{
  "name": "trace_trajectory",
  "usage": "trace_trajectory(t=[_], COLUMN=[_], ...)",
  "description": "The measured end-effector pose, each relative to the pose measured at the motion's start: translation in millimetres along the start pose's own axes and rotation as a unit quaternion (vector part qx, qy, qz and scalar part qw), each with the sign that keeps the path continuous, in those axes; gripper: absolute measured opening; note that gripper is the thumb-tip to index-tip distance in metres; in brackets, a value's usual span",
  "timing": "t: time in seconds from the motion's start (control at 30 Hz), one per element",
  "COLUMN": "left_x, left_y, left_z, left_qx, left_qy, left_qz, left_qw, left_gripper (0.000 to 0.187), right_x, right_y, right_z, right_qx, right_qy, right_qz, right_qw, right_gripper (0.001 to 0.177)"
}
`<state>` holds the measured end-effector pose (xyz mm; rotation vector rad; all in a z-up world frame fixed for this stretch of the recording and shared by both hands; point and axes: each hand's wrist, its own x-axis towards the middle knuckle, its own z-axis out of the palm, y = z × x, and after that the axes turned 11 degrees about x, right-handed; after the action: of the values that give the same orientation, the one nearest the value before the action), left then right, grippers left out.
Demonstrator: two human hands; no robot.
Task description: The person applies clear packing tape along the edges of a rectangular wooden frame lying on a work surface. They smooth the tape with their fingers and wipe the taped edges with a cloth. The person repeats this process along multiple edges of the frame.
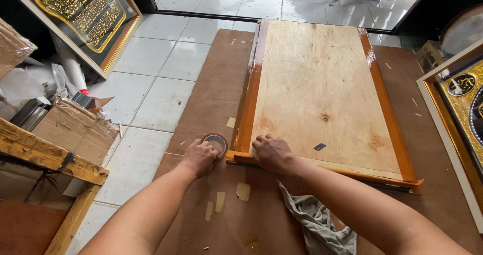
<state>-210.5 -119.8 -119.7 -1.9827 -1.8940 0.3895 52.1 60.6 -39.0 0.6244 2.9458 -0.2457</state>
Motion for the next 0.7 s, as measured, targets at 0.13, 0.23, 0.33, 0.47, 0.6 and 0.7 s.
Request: trace_trajectory(t=[0.13, 0.23, 0.33, 0.47, 0.6, 0.7], left_x=[-4, -21, -36, -28, -8, -2], left_y=[-4, -12, -18, -14, -9, -4], left_z=[0, -34, -42, -17, -12, 6], left_qx=[-0.008, -0.008, -0.013, -0.017, -0.006, -0.004], left_qy=[0.012, 0.057, 0.085, 0.077, 0.007, -0.023], left_qz=[0.006, 0.040, 0.068, 0.039, -0.003, -0.005], left_qw=[1.000, 0.998, 0.994, 0.996, 1.000, 1.000], left_gripper=[0.027, 0.020, 0.015, 0.014, 0.018, 0.026], right_x=[10, 15, 17, 14, 9, 11], right_y=[-20, -22, -20, -34, -35, -30], right_z=[5, 7, 0, -15, -21, -16], right_qx=[0.037, 0.057, -0.104, 0.036, 0.023, 0.042], right_qy=[0.031, -0.001, -0.046, -0.037, -0.023, -0.026], right_qz=[-0.016, -0.018, -0.126, -0.022, -0.032, -0.025], right_qw=[0.999, 0.998, 0.985, 0.998, 0.999, 0.998], right_gripper=[0.053, 0.049, 0.046, 0.065, 0.073, 0.071])
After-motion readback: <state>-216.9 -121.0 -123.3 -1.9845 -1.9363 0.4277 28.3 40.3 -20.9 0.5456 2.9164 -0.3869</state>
